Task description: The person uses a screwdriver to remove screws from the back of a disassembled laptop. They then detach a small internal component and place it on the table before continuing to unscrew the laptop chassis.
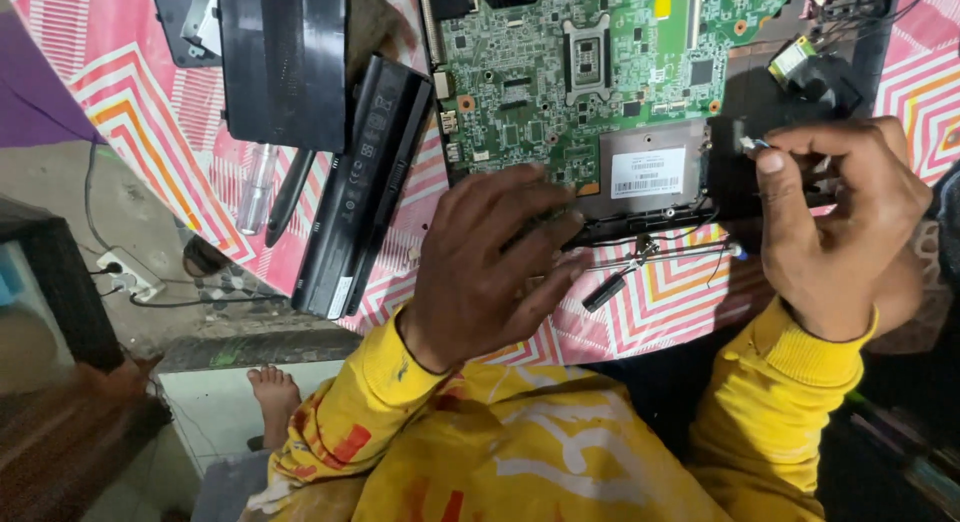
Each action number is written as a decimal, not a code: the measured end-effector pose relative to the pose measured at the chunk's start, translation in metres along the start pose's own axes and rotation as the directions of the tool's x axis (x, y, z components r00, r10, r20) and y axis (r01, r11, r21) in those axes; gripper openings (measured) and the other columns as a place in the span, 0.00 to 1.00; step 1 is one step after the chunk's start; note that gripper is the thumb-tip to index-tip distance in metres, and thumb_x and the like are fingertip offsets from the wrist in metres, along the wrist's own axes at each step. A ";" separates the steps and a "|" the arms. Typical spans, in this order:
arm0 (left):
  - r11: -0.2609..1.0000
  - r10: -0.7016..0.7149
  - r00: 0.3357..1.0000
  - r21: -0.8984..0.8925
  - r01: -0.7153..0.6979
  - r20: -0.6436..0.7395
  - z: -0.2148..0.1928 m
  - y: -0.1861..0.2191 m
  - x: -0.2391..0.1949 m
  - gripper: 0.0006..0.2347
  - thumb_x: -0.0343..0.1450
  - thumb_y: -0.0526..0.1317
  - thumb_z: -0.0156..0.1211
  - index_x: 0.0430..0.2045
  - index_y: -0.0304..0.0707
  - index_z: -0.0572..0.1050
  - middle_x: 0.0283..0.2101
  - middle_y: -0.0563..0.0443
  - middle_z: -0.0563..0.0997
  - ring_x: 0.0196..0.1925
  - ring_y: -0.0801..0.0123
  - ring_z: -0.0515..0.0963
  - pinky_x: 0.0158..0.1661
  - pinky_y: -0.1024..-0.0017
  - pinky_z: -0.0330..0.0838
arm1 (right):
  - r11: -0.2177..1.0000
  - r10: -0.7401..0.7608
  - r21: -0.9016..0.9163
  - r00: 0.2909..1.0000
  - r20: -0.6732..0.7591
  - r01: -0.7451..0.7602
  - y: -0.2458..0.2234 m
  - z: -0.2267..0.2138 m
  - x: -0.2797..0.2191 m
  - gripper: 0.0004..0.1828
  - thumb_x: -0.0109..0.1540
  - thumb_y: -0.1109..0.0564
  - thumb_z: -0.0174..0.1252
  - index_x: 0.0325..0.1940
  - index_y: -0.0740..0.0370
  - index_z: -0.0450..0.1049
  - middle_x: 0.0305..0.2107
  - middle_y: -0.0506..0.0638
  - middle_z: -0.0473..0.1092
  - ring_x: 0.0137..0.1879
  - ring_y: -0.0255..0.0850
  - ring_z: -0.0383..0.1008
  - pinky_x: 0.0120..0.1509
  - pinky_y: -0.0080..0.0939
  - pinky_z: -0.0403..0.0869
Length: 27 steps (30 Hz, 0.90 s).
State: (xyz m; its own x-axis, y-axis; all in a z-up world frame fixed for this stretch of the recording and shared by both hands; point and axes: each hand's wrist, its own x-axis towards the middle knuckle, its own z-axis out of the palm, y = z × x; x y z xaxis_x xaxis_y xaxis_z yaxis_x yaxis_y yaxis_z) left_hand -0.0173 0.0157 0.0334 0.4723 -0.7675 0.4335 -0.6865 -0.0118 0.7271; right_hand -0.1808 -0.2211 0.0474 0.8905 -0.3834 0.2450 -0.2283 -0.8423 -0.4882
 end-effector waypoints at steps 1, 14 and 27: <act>1.000 0.000 1.000 -0.002 0.000 0.000 -0.001 -0.001 -0.006 0.09 0.75 0.41 0.58 0.40 0.34 0.74 0.48 0.43 0.79 0.55 0.46 0.77 0.50 0.53 0.70 | 1.000 0.001 -0.001 1.000 0.001 -0.001 0.000 0.002 0.003 0.09 0.80 0.67 0.60 0.49 0.80 0.77 0.40 0.66 0.72 0.49 0.57 0.69 0.54 0.53 0.64; 0.959 -0.262 0.958 0.084 0.272 -0.114 -0.025 0.001 -0.066 0.10 0.74 0.41 0.55 0.33 0.30 0.78 0.36 0.42 0.77 0.38 0.55 0.77 0.40 0.60 0.73 | 0.994 -0.067 0.096 0.994 0.085 0.059 -0.035 0.035 0.017 0.07 0.75 0.72 0.62 0.43 0.79 0.77 0.37 0.65 0.75 0.44 0.56 0.68 0.54 0.53 0.64; 0.934 -0.211 0.968 0.265 0.241 -0.138 -0.017 -0.002 -0.063 0.08 0.74 0.42 0.57 0.28 0.38 0.77 0.32 0.52 0.78 0.31 0.63 0.73 0.34 0.65 0.62 | 0.987 -0.147 0.090 0.976 0.161 0.134 -0.030 0.050 0.017 0.06 0.71 0.70 0.65 0.40 0.81 0.80 0.35 0.68 0.76 0.43 0.60 0.74 0.54 0.56 0.66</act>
State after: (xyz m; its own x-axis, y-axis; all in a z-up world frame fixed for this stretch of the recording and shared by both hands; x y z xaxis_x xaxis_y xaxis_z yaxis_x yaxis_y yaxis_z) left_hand -0.0364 0.0752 0.0142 0.6782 -0.6517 0.3397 -0.6735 -0.3661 0.6422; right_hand -0.1388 -0.1831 0.0241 0.9660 -0.1892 0.1760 -0.0708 -0.8488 -0.5240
